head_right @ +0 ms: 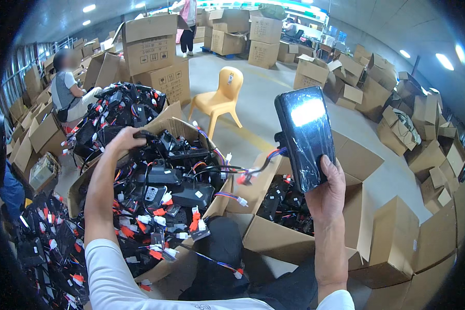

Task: The person packs electronic components and wires into cardboard boxes, then seals the boxes with packing tape using a tape dispenser and applies labels.

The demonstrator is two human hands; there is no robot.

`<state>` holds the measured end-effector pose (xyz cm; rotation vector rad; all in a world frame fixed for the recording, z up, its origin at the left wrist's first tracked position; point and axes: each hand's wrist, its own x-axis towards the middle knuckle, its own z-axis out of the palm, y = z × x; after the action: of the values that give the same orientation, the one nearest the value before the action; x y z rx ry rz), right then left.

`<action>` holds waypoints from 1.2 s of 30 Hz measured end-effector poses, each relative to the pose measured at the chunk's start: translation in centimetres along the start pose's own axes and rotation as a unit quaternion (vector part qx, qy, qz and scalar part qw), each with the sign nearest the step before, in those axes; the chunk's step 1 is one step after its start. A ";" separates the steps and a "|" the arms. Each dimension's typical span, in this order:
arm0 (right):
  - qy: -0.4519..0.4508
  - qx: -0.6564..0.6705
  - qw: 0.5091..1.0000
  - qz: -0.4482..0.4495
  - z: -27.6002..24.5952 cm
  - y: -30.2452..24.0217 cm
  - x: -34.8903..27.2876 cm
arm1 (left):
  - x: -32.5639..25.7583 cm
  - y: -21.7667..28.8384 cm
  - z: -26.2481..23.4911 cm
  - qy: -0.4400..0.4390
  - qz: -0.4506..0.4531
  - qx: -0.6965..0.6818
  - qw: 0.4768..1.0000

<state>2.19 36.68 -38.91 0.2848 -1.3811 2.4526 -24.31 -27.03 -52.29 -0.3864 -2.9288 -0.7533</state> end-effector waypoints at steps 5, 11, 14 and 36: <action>0.003 -0.020 1.000 0.020 1.7 -0.5 0.5 | -4.2 2.6 0.5 0.221 -0.033 0.056 0.973; 0.055 -0.275 0.930 -0.237 4.5 -2.0 1.7 | -8.8 27.0 -8.0 0.269 -0.008 -0.364 0.892; -0.005 -0.470 0.791 -0.392 8.1 0.9 0.1 | -11.9 36.7 -4.3 0.182 -0.071 -0.506 0.840; -0.086 -0.238 0.949 -0.189 -0.9 -6.9 -10.4 | -17.8 50.2 2.9 0.140 0.312 -0.343 0.875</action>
<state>14.41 39.00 -37.18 0.5925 -1.7473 1.7588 6.09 12.94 -34.32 -1.0907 -1.9729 -1.5250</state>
